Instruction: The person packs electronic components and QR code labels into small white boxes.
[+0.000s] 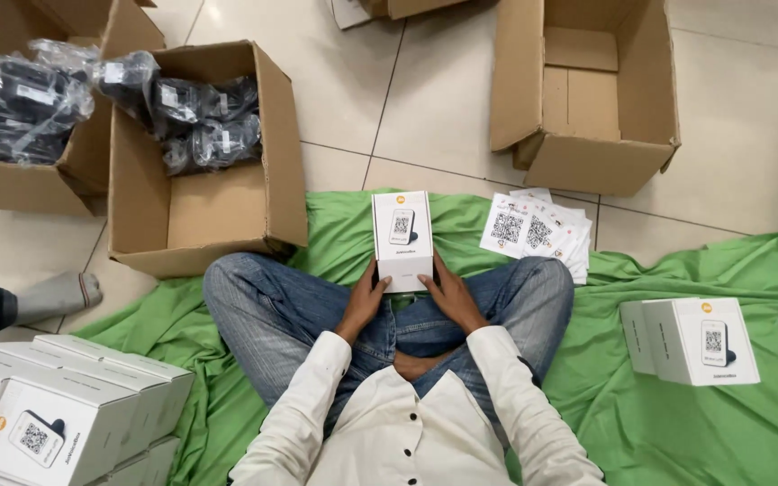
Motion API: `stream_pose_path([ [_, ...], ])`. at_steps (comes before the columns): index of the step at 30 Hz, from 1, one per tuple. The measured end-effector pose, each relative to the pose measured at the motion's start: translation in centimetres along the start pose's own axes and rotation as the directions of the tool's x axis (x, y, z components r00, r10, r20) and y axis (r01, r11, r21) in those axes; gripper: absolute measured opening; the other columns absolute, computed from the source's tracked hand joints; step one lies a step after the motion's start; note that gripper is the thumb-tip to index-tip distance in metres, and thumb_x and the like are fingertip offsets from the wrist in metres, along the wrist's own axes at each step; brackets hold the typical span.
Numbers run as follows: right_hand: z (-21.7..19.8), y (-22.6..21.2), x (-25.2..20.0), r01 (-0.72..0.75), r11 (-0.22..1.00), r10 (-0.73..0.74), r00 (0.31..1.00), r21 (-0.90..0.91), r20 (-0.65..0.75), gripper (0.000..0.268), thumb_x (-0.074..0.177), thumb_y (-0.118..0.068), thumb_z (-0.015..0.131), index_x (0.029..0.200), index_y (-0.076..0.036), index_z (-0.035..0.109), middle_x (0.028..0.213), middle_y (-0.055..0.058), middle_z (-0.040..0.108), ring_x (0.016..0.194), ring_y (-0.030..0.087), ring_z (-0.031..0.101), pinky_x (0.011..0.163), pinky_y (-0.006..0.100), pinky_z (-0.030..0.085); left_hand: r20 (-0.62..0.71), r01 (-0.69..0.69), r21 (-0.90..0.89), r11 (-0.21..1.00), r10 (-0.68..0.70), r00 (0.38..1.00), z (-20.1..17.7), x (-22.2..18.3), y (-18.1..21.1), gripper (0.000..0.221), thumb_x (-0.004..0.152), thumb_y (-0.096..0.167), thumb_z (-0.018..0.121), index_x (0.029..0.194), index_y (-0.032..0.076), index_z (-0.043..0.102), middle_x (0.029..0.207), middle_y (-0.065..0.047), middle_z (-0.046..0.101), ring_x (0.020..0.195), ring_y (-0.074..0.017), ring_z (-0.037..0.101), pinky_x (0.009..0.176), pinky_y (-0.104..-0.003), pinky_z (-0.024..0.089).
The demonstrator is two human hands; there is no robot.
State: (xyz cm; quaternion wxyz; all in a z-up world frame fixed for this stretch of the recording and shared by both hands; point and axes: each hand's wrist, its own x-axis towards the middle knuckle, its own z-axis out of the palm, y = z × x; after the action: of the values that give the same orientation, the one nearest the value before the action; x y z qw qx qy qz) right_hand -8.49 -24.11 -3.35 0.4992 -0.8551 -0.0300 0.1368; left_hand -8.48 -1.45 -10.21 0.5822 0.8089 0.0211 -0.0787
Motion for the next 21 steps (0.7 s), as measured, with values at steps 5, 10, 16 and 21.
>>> stream_pose_path([
  [5, 0.4, 2.3, 1.4, 0.214, 0.973, -0.227, 0.949, -0.085, -0.219, 0.06, 0.1, -0.036, 0.071, 0.147, -0.006, 0.049, 0.137, 0.024, 0.064, 0.124, 0.038, 0.065, 0.101, 0.044, 0.052, -0.059, -0.07, 0.021, 0.997, 0.071, 0.996, -0.3, -0.4, 2.5, 0.057, 0.097, 0.028, 0.068, 0.146, 0.003, 0.052, 0.131, -0.022, 0.069, 0.12, -0.0325, 0.068, 0.101, -0.038, 0.052],
  [10, -3.1, -3.8, 2.5, 0.059, 0.997, -0.038, 0.947, 0.055, -0.319, 0.056, 0.092, -0.047, 0.077, 0.125, -0.005, 0.062, 0.121, 0.014, 0.072, 0.112, 0.026, 0.072, 0.09, 0.037, 0.06, -0.223, -0.038, 0.158, 0.987, 0.073, 0.972, -1.6, 0.7, 8.8, 0.044, 0.09, 0.038, 0.082, 0.112, 0.001, 0.073, 0.102, -0.014, 0.072, 0.09, -0.0233, 0.071, 0.077, -0.035, 0.059],
  [16, -5.2, -8.6, 8.3, 0.094, 0.996, -0.09, 0.928, -0.006, -0.362, 0.072, 0.083, -0.05, 0.077, 0.141, -0.012, 0.057, 0.134, 0.014, 0.057, 0.102, 0.028, 0.067, 0.081, 0.04, 0.058, -0.332, -0.06, 0.073, 0.996, 0.08, 0.94, -3.4, 7.8, 14.3, 0.074, 0.077, 0.046, 0.086, 0.133, 0.004, 0.063, 0.098, -0.016, 0.06, 0.081, -0.0228, 0.059, 0.069, -0.035, 0.053],
  [21, -3.8, -3.6, 12.9, 0.044, 0.975, 0.017, 0.963, 0.217, -0.27, 0.067, 0.091, -0.05, 0.074, 0.142, -0.008, 0.059, 0.134, 0.014, 0.067, 0.118, 0.027, 0.066, 0.095, 0.037, 0.054, -0.167, 0.07, 0.036, 0.997, -0.063, 0.984, -2.8, 14.2, 7.9, 0.085, 0.075, 0.056, 0.083, 0.139, 0.007, 0.058, 0.13, -0.013, 0.054, 0.094, -0.0251, 0.066, 0.075, -0.035, 0.058],
])
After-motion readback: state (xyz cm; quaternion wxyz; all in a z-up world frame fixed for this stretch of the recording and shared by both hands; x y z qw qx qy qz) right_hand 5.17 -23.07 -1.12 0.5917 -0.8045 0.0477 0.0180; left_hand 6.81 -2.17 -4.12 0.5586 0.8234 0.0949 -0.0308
